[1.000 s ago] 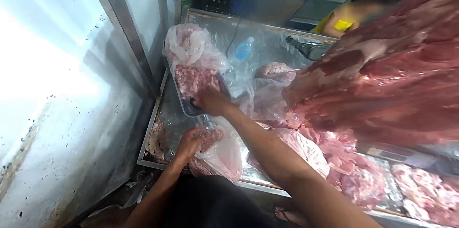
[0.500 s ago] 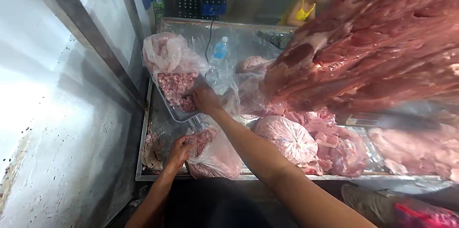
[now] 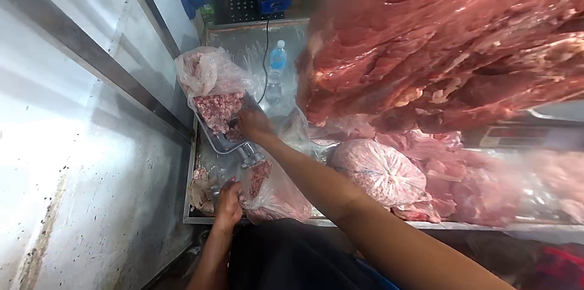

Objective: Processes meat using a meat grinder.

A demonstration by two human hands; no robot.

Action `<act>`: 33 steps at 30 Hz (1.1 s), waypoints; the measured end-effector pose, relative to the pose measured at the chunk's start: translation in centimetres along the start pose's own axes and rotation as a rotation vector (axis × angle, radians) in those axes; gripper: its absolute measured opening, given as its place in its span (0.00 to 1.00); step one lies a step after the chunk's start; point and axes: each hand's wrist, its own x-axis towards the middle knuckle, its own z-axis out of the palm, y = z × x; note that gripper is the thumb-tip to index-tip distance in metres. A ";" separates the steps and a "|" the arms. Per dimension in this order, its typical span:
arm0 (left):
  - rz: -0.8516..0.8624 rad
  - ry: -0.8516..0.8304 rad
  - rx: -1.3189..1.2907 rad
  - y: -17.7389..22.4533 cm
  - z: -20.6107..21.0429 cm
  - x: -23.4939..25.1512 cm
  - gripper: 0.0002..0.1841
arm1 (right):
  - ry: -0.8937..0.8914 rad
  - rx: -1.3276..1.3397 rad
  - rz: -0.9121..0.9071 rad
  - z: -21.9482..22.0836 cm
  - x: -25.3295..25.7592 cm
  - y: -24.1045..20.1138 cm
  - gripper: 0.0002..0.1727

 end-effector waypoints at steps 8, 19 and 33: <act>-0.015 -0.022 -0.046 -2.4 1.5 -1.4 0.06 | -0.076 -0.017 -0.001 -1.3 -0.5 -0.3 0.18; 0.062 0.062 -0.309 -2.8 1.9 -1.9 0.15 | -0.101 -0.113 0.009 -0.1 0.3 -0.2 0.15; 0.000 -0.004 -0.300 -0.7 -0.5 5.8 0.13 | 0.040 -0.092 0.052 0.9 1.0 0.1 0.18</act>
